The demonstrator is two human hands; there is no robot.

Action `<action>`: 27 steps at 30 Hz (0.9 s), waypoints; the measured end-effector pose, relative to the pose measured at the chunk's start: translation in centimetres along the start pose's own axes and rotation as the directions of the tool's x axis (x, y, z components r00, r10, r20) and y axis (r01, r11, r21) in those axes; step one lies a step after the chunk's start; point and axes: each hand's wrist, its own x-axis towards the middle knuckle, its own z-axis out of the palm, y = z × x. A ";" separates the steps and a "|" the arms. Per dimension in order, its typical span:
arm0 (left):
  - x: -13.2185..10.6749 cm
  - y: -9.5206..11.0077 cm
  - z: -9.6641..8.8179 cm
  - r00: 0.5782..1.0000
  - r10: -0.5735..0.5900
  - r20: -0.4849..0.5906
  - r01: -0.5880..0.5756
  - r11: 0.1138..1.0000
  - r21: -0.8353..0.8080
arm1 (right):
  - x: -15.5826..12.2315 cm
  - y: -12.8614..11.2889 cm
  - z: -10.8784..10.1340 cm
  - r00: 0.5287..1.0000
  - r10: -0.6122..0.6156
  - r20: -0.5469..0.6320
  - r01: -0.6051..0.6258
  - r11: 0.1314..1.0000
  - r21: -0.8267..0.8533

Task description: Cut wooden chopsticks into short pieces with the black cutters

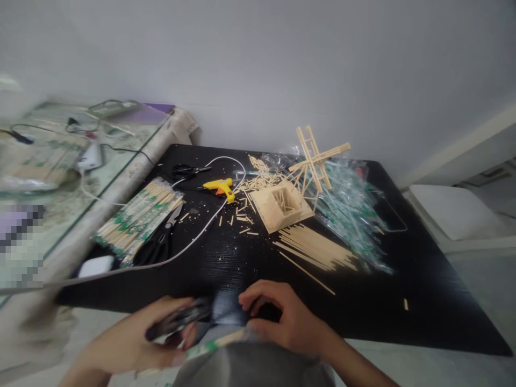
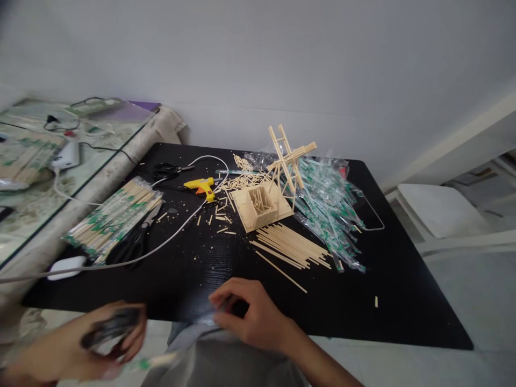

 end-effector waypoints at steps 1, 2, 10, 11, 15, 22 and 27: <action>1.4 0.5 0.9 1.000 -0.008 0.002 0.008 0.997 -0.080 | 0.1 -0.1 0.3 0.999 0.001 0.039 -0.002 0.999 0.041; 2.7 1.2 1.7 1.000 -0.007 -0.020 0.005 0.992 -0.127 | 0.2 -0.1 0.6 0.998 0.007 0.062 -0.013 0.996 0.093; 9.0 4.9 4.3 0.967 0.087 -0.240 -0.070 0.995 0.078 | 2.0 0.4 -0.1 0.931 0.151 -0.333 -0.040 0.947 0.319; 9.2 4.9 4.1 0.958 0.105 -0.266 -0.064 0.985 0.158 | 2.1 0.4 -0.7 0.910 0.141 -0.389 -0.025 0.958 0.286; 9.9 3.4 3.2 0.849 0.310 -0.428 -0.024 0.832 0.555 | 2.1 -0.1 -3.2 0.849 0.125 -0.513 -0.011 0.976 0.219; 10.7 1.1 3.1 0.767 0.520 -0.375 0.127 0.450 0.884 | 1.9 -0.1 -4.1 0.842 0.173 -0.511 -0.054 0.969 0.239; 11.3 0.5 3.8 0.738 0.540 -0.404 0.123 0.481 0.868 | 1.9 -0.2 -4.0 0.867 0.139 -0.479 -0.030 0.973 0.227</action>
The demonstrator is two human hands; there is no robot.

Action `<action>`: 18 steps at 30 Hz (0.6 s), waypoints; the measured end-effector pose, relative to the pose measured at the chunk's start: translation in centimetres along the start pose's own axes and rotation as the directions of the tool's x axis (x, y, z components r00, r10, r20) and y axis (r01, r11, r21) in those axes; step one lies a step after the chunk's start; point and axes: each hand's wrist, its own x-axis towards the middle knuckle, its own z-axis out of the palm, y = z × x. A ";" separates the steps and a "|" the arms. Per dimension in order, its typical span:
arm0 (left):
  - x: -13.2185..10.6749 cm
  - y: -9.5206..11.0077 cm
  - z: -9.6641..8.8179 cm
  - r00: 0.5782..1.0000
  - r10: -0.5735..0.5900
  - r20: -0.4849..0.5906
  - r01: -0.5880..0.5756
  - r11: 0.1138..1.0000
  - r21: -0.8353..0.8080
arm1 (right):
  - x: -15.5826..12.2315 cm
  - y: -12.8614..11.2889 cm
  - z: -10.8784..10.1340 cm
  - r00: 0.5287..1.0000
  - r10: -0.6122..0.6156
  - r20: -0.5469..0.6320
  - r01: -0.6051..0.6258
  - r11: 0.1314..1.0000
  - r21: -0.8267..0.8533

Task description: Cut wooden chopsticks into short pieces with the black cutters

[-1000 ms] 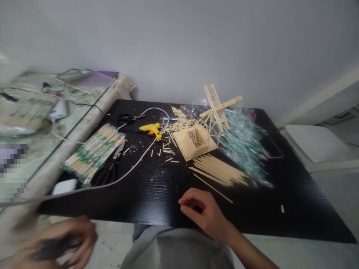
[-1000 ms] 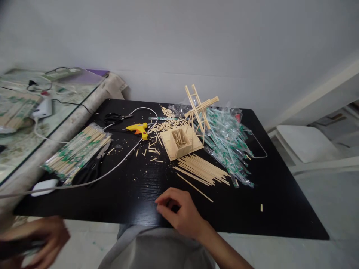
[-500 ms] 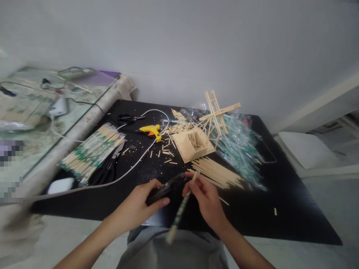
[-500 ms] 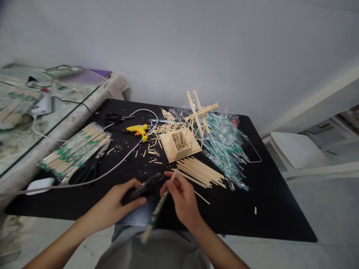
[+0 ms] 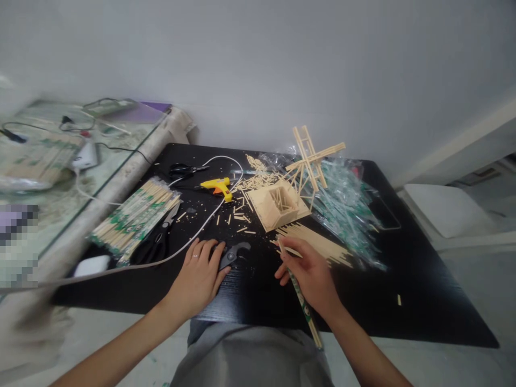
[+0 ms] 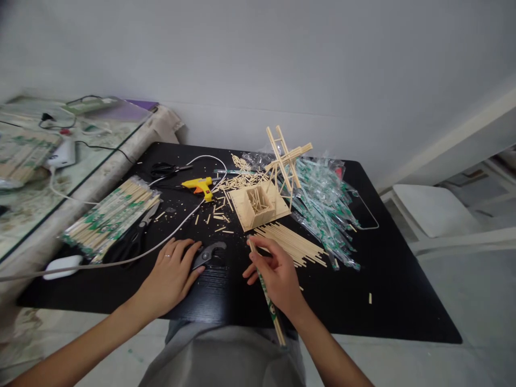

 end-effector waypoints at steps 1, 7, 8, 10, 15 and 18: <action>0.0 -0.1 0.1 1.000 -0.004 -0.005 0.003 1.000 -0.021 | 0.0 -0.1 0.0 1.000 0.006 0.017 -0.006 1.000 0.001; -0.9 -2.2 -2.5 0.999 0.050 0.019 -0.045 0.976 -0.214 | 0.1 -1.1 -0.2 0.994 -0.046 0.096 0.048 0.999 -0.016; -1.3 -2.9 -3.4 0.998 0.056 0.037 -0.044 0.961 -0.272 | 0.1 -1.2 -0.2 0.994 -0.058 0.096 0.061 0.998 -0.020; -2.4 -4.4 -5.3 0.989 0.054 0.136 -0.001 0.932 -0.362 | 0.1 -1.3 -0.3 0.993 -0.080 0.088 0.082 0.996 -0.023; -4.3 -9.0 -8.1 0.875 -0.362 0.320 0.405 0.911 -0.076 | 0.1 -1.7 -0.8 0.991 -0.063 0.121 0.069 0.997 -0.046; -3.7 -11.3 -8.5 0.777 -0.576 0.253 0.553 0.817 0.164 | 0.3 -2.0 -0.7 0.986 -0.062 0.154 0.070 0.996 -0.049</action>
